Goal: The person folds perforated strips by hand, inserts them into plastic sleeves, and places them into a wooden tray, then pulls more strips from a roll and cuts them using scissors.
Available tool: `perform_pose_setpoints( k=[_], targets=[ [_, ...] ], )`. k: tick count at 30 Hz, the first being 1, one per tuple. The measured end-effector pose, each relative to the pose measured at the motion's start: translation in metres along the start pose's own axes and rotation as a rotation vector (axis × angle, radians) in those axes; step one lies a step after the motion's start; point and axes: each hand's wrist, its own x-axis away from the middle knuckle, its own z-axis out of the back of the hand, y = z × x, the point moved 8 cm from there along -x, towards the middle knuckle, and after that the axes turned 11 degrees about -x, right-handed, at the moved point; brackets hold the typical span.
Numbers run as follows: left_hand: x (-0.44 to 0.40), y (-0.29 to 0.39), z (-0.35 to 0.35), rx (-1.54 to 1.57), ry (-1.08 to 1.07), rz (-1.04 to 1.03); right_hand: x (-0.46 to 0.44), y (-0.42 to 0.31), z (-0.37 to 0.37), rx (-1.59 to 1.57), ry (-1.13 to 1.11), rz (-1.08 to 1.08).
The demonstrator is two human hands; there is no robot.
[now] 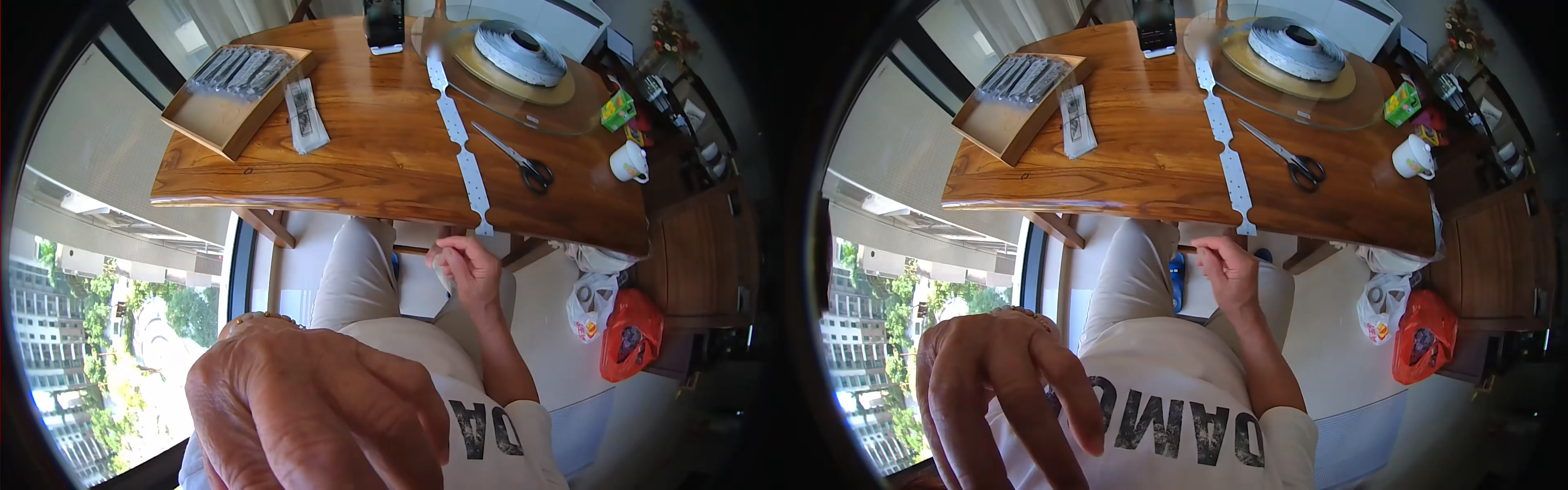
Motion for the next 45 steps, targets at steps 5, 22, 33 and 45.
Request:
perform_pose_setpoints(
  k=[5,22,33,45],
  targets=[
    [-0.003,-0.01,-0.01,0.119,-0.122,0.014,0.041,0.03,0.067,-0.099,0.218,-0.212],
    [0.09,-0.137,0.065,-0.099,0.499,0.702,-0.006,0.048,0.061,-0.434,0.24,-0.368],
    [0.095,-0.267,0.099,0.673,0.651,0.776,-0.019,-0.016,0.015,-0.778,0.047,-0.363],
    [0.097,-0.264,0.112,0.76,0.633,0.742,0.001,0.006,-0.011,-0.515,-0.187,-0.396]
  ],
)
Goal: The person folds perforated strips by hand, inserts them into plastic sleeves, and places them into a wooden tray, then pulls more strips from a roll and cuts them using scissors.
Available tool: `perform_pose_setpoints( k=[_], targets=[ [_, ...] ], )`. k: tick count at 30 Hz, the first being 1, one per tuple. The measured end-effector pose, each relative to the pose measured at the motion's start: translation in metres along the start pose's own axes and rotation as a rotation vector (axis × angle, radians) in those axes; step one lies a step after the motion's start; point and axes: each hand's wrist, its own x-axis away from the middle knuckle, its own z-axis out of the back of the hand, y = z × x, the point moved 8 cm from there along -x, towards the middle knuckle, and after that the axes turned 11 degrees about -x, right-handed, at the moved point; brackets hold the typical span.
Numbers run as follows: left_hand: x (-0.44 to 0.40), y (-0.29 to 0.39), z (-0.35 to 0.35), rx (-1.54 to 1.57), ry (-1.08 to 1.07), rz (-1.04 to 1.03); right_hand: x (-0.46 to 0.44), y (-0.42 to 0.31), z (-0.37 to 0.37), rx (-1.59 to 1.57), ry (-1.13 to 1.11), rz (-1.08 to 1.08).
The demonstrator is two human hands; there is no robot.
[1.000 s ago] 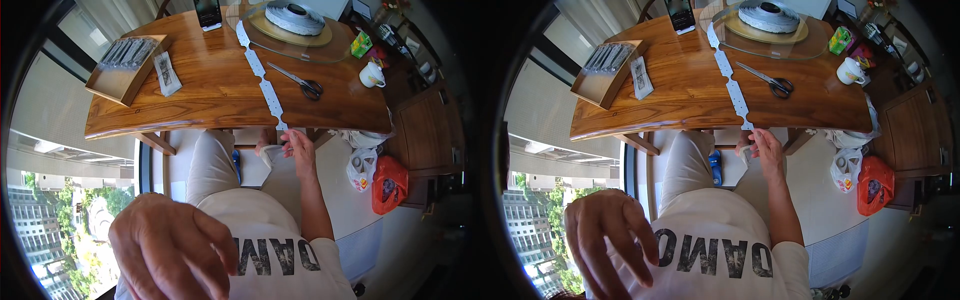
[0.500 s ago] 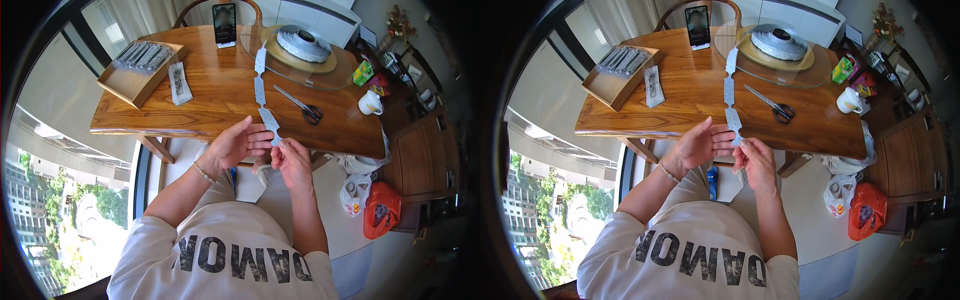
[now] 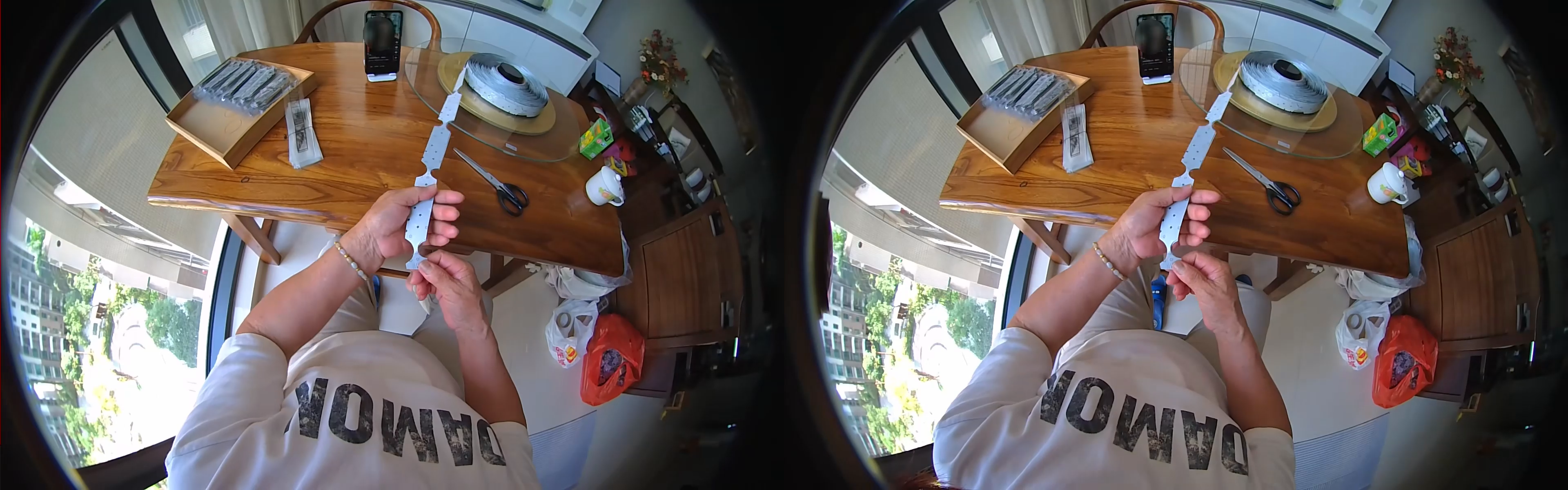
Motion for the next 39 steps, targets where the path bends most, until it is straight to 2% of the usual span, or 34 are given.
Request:
perform_pose_setpoints(
  k=[4,9,14,21,24,26,28,31,34,39],
  targets=[
    [0.027,0.009,0.004,-0.176,0.049,0.063,0.0,0.006,0.005,0.011,-0.047,-0.103],
    [0.093,0.016,0.004,-0.414,0.145,0.174,-0.02,-0.003,0.017,-0.104,0.055,-0.111],
    [0.175,0.004,-0.003,-0.749,0.351,0.342,-0.07,-0.014,-0.008,-0.178,0.101,-0.088],
    [0.261,-0.021,-0.006,-1.031,0.441,0.44,-0.098,0.025,-0.048,-0.185,0.025,-0.104],
    [0.281,-0.026,0.013,-0.975,0.486,0.445,-0.085,0.032,-0.051,-0.148,0.009,-0.073],
    [0.278,-0.032,0.029,-0.951,0.502,0.447,-0.07,0.026,-0.055,-0.263,-0.022,-0.036],
    [0.266,-0.037,0.059,-0.655,0.581,0.408,-0.052,0.022,-0.061,-0.327,-0.033,-0.034],
    [0.212,-0.044,0.097,-0.487,0.578,0.213,-0.008,0.027,-0.063,-0.285,-0.044,-0.13],
    [0.14,-0.054,0.093,-0.296,0.517,0.091,0.028,0.058,-0.026,-0.159,0.086,-0.192],
    [0.078,-0.093,0.07,-0.16,0.355,0.173,0.054,0.062,0.011,0.097,0.226,-0.149]
  ],
)
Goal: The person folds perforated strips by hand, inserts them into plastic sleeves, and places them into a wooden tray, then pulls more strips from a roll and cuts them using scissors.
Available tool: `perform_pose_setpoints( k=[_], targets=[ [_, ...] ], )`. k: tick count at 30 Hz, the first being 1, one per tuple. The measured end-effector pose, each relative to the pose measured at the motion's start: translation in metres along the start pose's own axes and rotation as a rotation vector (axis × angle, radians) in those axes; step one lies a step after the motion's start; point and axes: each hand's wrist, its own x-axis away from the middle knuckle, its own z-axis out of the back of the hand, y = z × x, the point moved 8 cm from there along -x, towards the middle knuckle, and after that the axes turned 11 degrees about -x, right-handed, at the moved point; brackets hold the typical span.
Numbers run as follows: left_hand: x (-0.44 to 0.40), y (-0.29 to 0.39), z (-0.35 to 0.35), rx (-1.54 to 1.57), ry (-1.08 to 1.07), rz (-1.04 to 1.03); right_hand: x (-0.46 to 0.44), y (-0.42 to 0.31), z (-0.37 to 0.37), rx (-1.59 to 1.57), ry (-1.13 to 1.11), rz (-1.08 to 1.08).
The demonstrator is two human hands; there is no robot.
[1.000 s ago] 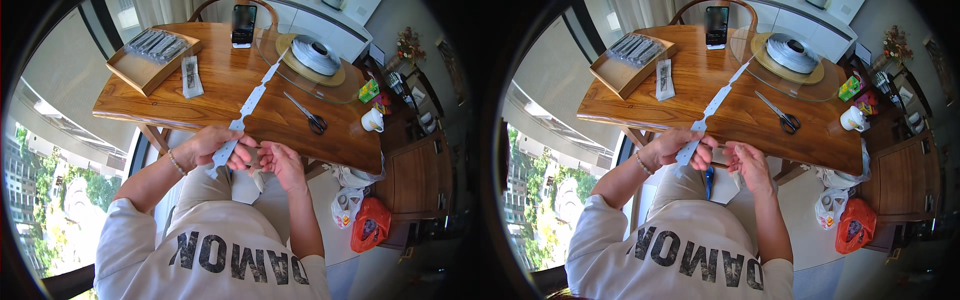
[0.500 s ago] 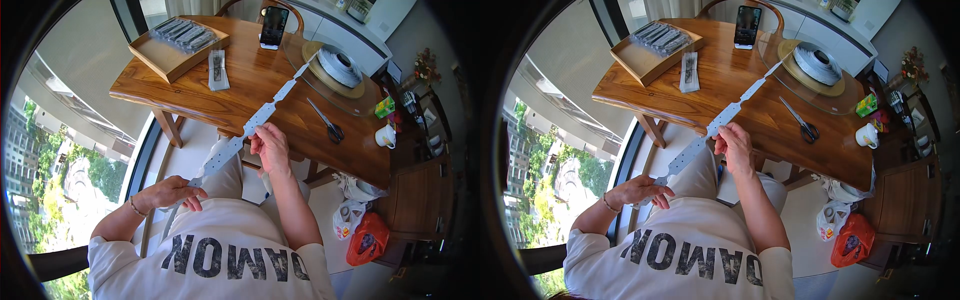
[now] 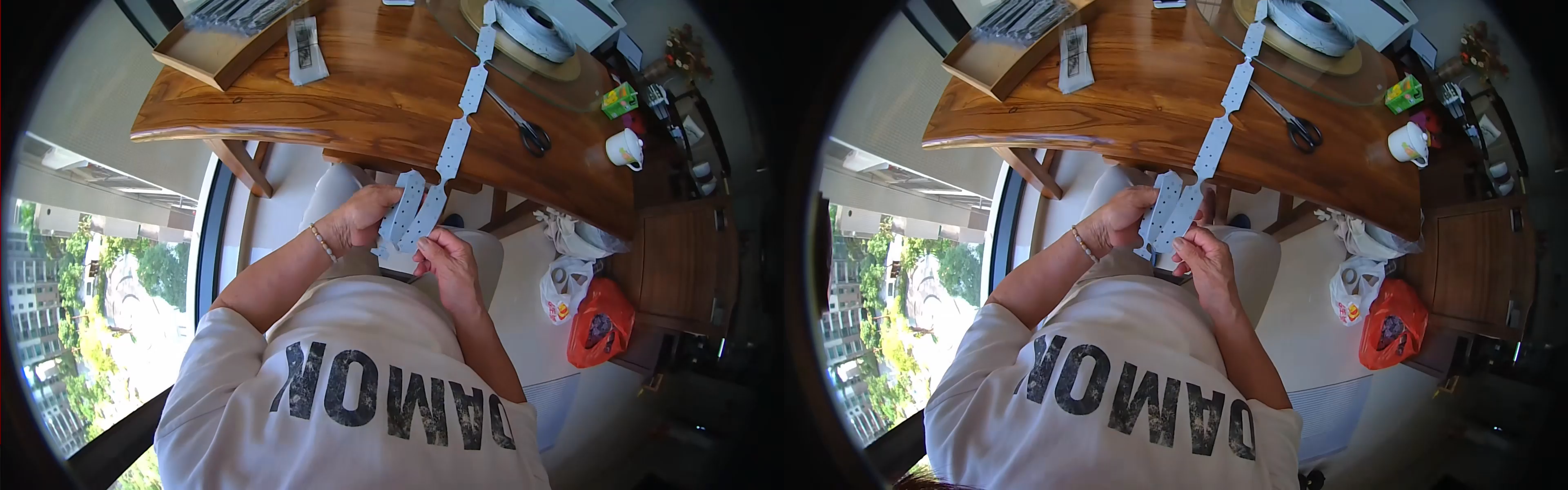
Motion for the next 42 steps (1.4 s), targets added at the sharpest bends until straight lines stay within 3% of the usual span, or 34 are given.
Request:
perform_pose_setpoints(
  k=[7,16,19,24,27,32,35,36,39,42],
  targets=[
    [0.0,-0.003,-0.032,-0.117,-0.159,-0.015,-0.005,0.002,0.003,-0.02,-0.023,0.016],
    [-0.006,-0.008,-0.03,-0.022,-0.189,0.007,-0.01,0.007,0.002,-0.007,-0.037,0.027],
    [0.0,-0.003,-0.041,0.035,-0.339,-0.036,-0.011,0.006,0.001,0.009,-0.032,0.028],
    [0.008,-0.001,-0.046,-0.045,-0.348,-0.039,-0.011,0.002,-0.003,0.008,-0.024,0.032],
    [0.009,0.003,-0.04,-0.249,-0.253,-0.088,-0.012,0.007,-0.002,0.037,-0.042,0.015],
    [0.018,0.011,-0.038,-0.282,-0.262,-0.059,-0.022,0.006,-0.003,0.165,-0.163,0.03],
    [0.039,0.035,-0.02,-0.809,-0.178,-0.153,-0.026,-0.013,-0.005,0.185,-0.309,-0.07],
    [0.052,0.043,-0.018,-0.821,-0.174,-0.163,-0.026,-0.014,-0.006,0.193,-0.375,-0.135],
    [0.102,0.063,-0.015,-0.919,-0.166,-0.229,-0.044,-0.028,0.006,0.22,-0.331,-0.096],
    [0.15,0.06,-0.004,-0.967,-0.121,-0.137,-0.06,-0.032,-0.001,0.176,-0.29,-0.089]
  ],
)
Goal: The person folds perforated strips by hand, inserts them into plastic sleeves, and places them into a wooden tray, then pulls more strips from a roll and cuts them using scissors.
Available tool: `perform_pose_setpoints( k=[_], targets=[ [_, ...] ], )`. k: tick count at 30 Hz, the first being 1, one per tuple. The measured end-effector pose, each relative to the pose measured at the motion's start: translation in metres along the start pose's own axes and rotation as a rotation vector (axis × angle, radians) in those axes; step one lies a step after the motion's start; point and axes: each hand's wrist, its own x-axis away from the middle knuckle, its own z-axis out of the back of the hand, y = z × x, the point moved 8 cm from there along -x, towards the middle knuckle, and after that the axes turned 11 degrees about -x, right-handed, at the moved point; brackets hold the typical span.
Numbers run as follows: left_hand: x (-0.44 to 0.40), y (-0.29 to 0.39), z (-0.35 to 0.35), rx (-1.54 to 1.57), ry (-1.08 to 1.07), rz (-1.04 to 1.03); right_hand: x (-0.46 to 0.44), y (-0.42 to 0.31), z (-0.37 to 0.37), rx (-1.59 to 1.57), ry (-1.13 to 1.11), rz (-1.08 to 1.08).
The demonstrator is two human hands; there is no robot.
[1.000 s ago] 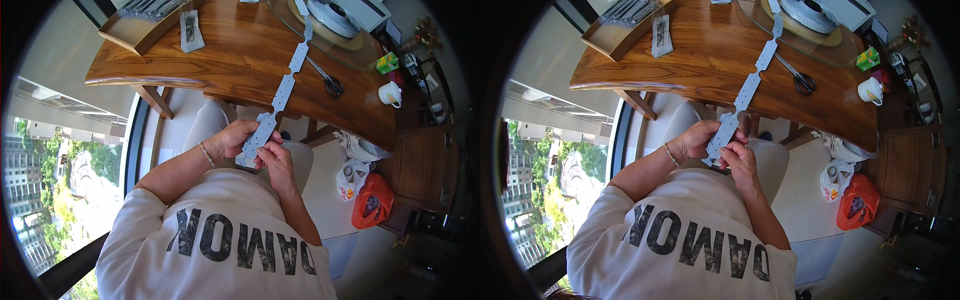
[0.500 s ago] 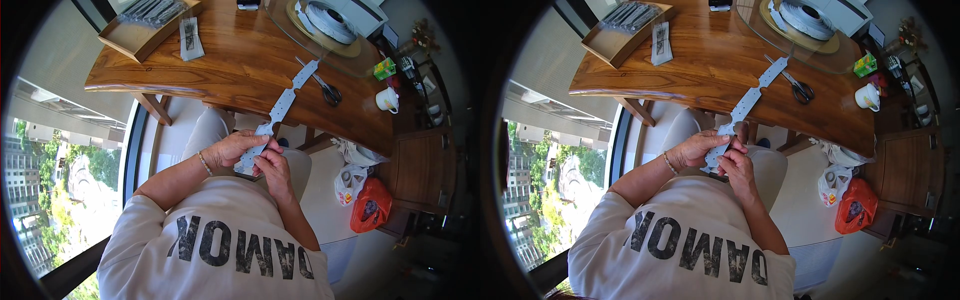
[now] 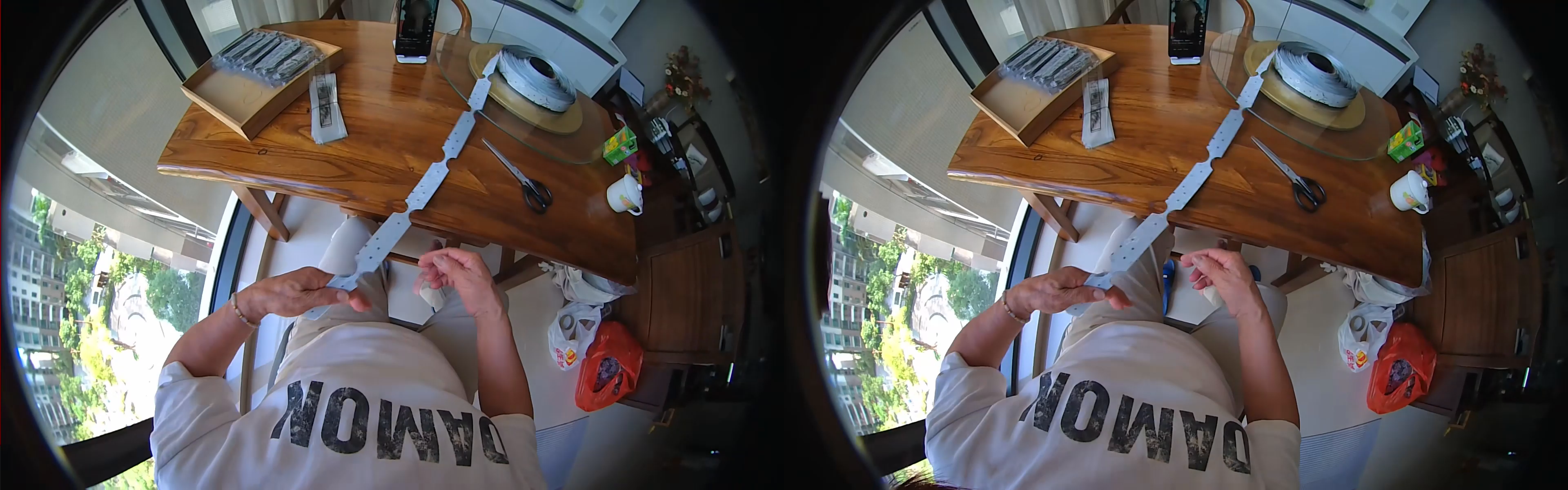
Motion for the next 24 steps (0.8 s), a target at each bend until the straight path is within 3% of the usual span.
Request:
perform_pose_setpoints(
  k=[6,10,18,24],
  targets=[
    [0.08,-0.039,-0.001,-0.187,0.113,0.261,-0.037,-0.009,-0.042,-0.259,0.046,-0.014],
    [0.105,-0.041,-0.018,-0.236,0.182,0.194,-0.058,-0.003,-0.075,-0.353,0.03,-0.017],
    [0.141,-0.085,-0.022,-0.192,0.169,0.393,-0.06,0.025,-0.109,-0.33,-0.104,-0.024],
    [0.15,-0.099,-0.03,-0.181,0.164,0.452,-0.058,0.036,-0.112,-0.302,-0.033,-0.099]
  ],
)
